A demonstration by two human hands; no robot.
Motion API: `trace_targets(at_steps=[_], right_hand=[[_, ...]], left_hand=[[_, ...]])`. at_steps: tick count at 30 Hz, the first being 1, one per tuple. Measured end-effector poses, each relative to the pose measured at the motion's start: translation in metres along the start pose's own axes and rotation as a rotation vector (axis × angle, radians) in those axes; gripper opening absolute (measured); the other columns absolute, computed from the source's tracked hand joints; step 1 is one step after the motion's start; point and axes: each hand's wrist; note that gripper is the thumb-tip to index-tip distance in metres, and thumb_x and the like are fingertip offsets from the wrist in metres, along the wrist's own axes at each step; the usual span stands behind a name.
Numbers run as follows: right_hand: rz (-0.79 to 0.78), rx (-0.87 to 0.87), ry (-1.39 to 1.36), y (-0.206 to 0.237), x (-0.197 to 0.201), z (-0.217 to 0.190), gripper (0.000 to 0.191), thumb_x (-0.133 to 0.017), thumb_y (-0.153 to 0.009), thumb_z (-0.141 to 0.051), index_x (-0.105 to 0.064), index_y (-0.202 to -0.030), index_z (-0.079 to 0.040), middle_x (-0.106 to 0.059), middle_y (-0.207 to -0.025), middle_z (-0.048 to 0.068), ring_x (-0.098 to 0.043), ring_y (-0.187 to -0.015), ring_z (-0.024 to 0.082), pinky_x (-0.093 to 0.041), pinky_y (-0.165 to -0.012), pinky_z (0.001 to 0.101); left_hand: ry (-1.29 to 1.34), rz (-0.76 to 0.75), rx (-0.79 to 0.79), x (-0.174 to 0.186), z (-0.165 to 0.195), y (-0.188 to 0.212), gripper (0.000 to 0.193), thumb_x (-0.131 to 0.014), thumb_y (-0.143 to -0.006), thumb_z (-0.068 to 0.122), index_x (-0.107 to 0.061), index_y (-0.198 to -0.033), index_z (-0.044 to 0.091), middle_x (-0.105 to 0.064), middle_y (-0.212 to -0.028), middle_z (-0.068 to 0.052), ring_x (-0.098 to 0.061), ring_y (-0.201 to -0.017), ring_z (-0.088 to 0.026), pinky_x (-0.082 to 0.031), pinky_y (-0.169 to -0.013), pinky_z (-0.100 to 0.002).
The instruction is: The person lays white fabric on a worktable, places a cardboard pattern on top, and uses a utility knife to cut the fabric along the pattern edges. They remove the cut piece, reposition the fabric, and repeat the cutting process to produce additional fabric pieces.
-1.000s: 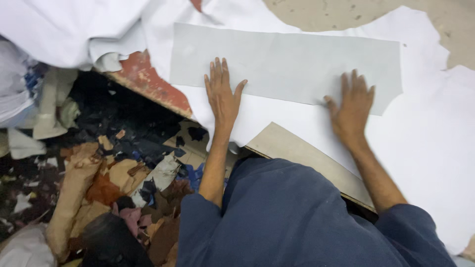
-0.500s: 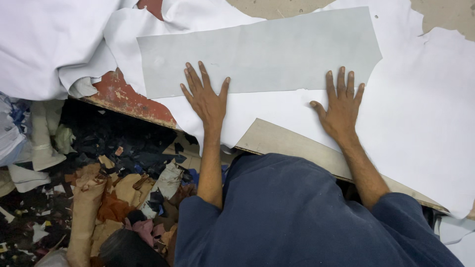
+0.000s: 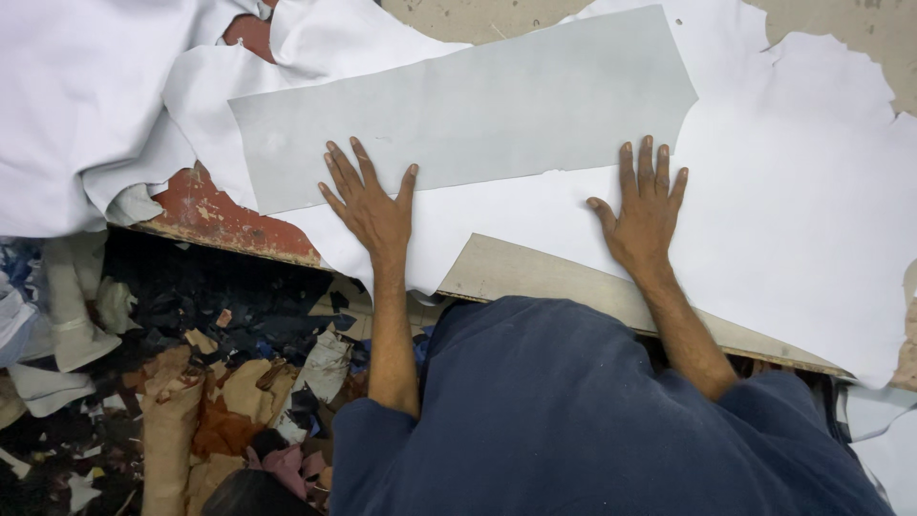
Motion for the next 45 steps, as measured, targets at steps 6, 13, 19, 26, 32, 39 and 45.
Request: trace_targets(at_steps=[6,13,19,26,32,39,45], right_hand=[[-0.006,-0.045,-0.022,0.01,-0.001,0.006,0.088,-0.062,-0.103,-0.055,-0.027,-0.168,-0.008,-0.016,-0.175,0.022,-0.005,-0.161,0.041,0.003,-0.123,0.0719],[0.031,-0.076,0.001,0.014,-0.012,0.009,0.09,-0.058,-0.106,-0.061,-0.023,-0.171,-0.009,-0.009,-0.177,0.02,-0.001,-0.162,0.038,0.004,-0.126,0.0693],[-0.069,-0.013,0.028,0.04,-0.015,-0.013,0.1,-0.05,-0.1,-0.07,-0.011,-0.168,-0.007,0.001,-0.174,0.02,0.003,-0.161,0.036,0.004,-0.128,0.0599],[-0.176,-0.121,0.042,0.119,0.014,0.054,0.093,-0.046,-0.093,-0.068,-0.011,-0.166,-0.022,0.001,-0.173,0.013,0.0,-0.16,0.032,0.001,-0.127,0.0565],[0.016,-0.592,0.001,0.206,0.094,0.197,0.09,-0.028,-0.102,-0.073,-0.009,-0.171,-0.018,0.005,-0.176,0.018,0.002,-0.164,0.038,0.002,-0.132,0.0588],[0.17,-0.634,-0.017,0.238,0.093,0.239,0.089,-0.026,-0.107,-0.074,-0.018,-0.173,-0.014,-0.005,-0.178,0.019,-0.006,-0.165,0.039,-0.005,-0.134,0.0616],[0.181,-0.635,-0.008,0.242,0.091,0.237,0.091,-0.021,-0.106,-0.078,-0.018,-0.173,-0.017,-0.005,-0.177,0.017,-0.007,-0.164,0.039,-0.004,-0.132,0.0604]], left_hand=[[-0.031,-0.036,-0.045,-0.001,-0.001,0.005,0.104,-0.07,-0.09,0.073,-0.028,-0.163,0.012,-0.013,-0.17,-0.022,-0.013,-0.158,-0.037,-0.005,-0.125,-0.067],[-0.027,-0.028,-0.063,-0.005,-0.005,0.008,0.102,-0.07,-0.089,0.074,-0.032,-0.163,0.015,-0.013,-0.17,-0.02,-0.013,-0.158,-0.036,-0.005,-0.126,-0.066],[-0.083,-0.079,-0.051,-0.003,-0.005,0.007,0.103,-0.062,-0.091,0.077,-0.028,-0.164,0.014,-0.009,-0.171,-0.021,-0.01,-0.159,-0.036,-0.002,-0.125,-0.065],[-0.029,-0.099,-0.045,0.002,0.001,0.018,0.103,-0.063,-0.094,0.075,-0.026,-0.167,0.013,-0.008,-0.173,-0.021,-0.007,-0.161,-0.035,0.0,-0.126,-0.064],[-0.071,-0.089,-0.03,0.011,0.007,0.024,0.102,-0.06,-0.092,0.077,-0.026,-0.165,0.015,-0.01,-0.172,-0.018,-0.009,-0.16,-0.032,-0.002,-0.127,-0.061],[-0.064,-0.066,-0.028,0.008,0.005,0.029,0.1,-0.059,-0.092,0.077,-0.027,-0.164,0.017,-0.011,-0.172,-0.017,-0.01,-0.16,-0.031,-0.002,-0.127,-0.061],[-0.073,-0.058,-0.02,0.011,0.009,0.034,0.095,-0.055,-0.093,0.077,-0.029,-0.164,0.018,-0.014,-0.171,-0.016,-0.011,-0.159,-0.03,-0.003,-0.128,-0.06]])
Point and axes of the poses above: each hand's wrist, its own y-axis away from the middle knuckle, its own x-axis out of the back of the hand, z = x × y
